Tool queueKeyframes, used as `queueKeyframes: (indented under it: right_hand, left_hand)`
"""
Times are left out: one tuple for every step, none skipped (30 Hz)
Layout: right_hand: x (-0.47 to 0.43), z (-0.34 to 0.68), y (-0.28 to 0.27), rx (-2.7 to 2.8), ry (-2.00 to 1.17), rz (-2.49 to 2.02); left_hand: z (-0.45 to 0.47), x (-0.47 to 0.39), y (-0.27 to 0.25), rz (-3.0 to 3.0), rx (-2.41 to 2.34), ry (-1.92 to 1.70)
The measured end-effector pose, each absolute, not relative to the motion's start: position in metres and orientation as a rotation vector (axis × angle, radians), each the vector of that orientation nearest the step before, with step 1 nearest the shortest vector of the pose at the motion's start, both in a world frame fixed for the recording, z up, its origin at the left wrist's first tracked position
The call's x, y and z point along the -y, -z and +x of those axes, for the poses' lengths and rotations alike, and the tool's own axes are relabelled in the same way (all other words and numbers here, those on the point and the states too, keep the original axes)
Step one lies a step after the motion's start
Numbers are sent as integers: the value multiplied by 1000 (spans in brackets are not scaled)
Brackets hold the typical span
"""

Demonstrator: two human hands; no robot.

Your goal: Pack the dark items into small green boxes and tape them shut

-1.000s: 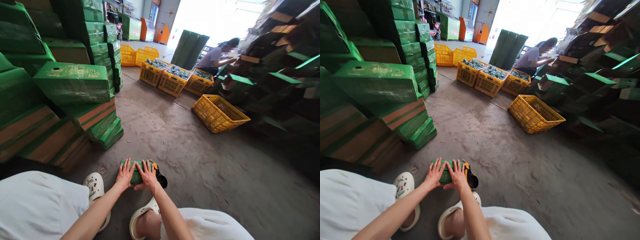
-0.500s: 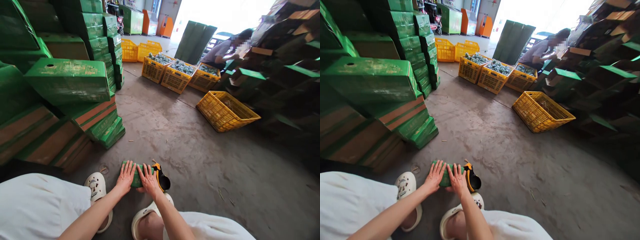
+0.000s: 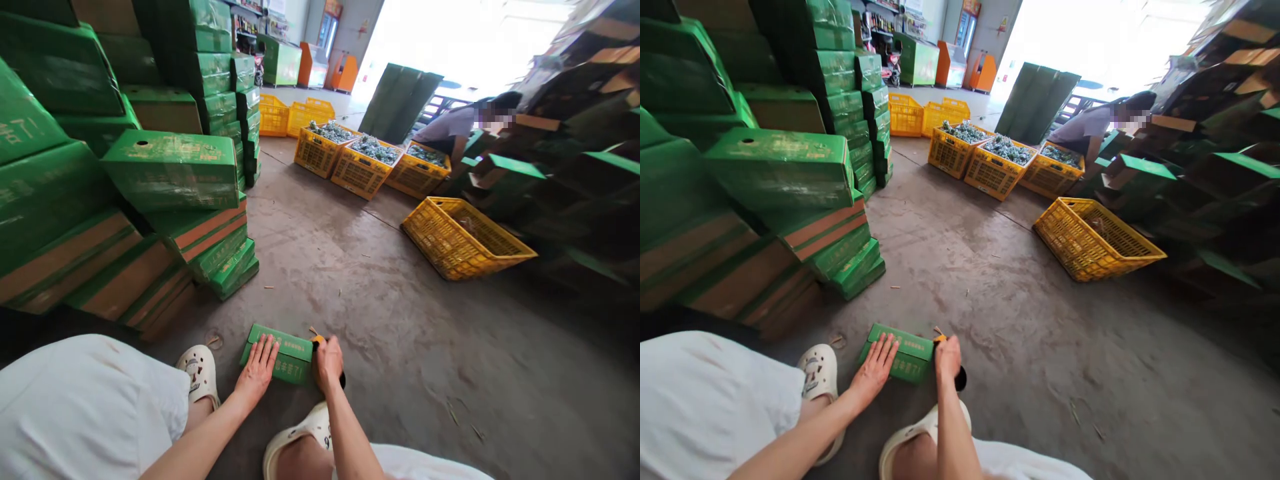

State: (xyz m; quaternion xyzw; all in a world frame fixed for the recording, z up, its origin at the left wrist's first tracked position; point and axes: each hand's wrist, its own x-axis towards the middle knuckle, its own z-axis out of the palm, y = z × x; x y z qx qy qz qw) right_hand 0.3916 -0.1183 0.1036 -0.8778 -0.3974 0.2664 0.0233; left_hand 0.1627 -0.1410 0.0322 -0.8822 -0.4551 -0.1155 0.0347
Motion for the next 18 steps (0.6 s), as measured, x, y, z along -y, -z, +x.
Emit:
queueKeyframes:
  right_hand:
    - [123, 397, -99, 1062, -887, -2820]
    - [129, 400, -93, 992, -936, -2869]
    - [136, 401, -88, 956, -986, -2906]
    - [142, 400, -82, 952, -1019, -2918]
    - [147, 399, -77, 953, -1029, -2922]
    - [150, 396, -73, 945, -1033, -2923]
    - [153, 394, -70, 936, -1033, -2920]
    - [153, 393, -68, 930, -1034, -2914]
    - [153, 393, -67, 928, -1032, -2908]
    - [151, 395, -69, 928, -1026, -2907]
    - [147, 399, -72, 926, -1009, -2913]
    - [143, 404, -78, 916, -976, -2924]
    - [136, 410, -87, 900, -920, -2931]
    - [129, 416, -98, 890, -851, -2921]
    - [120, 423, -112, 893, -795, -2881]
    - [110, 428, -127, 925, -767, -2802]
    - [101, 432, -142, 990, -798, -2677]
    - [92, 433, -157, 1075, -884, -2520]
  left_hand:
    - [163, 140, -32, -2711, 1395, 349]
    - [164, 140, -33, -2711, 1393, 341]
    - [164, 140, -33, -2711, 1390, 332]
    - [164, 140, -33, -2711, 1385, 322]
    - [163, 139, -34, -2710, 1377, 312]
    - [163, 139, -34, -2709, 1369, 302]
    - [163, 138, -35, -2710, 1359, 294]
    - [162, 138, -35, -2713, 1355, 287]
    - [162, 137, -35, -2719, 1354, 282]
    - [161, 137, -35, -2727, 1356, 281]
    - [161, 137, -35, -2735, 1360, 281]
    - [160, 137, -34, -2743, 1364, 281]
    - [159, 136, -34, -2751, 1366, 281]
    - [159, 136, -33, -2759, 1365, 282]
    - [158, 136, -33, -2767, 1363, 286]
    - [157, 136, -33, -2779, 1361, 291]
    - [156, 135, -32, -2798, 1355, 299]
    - [155, 135, -31, -2822, 1348, 307]
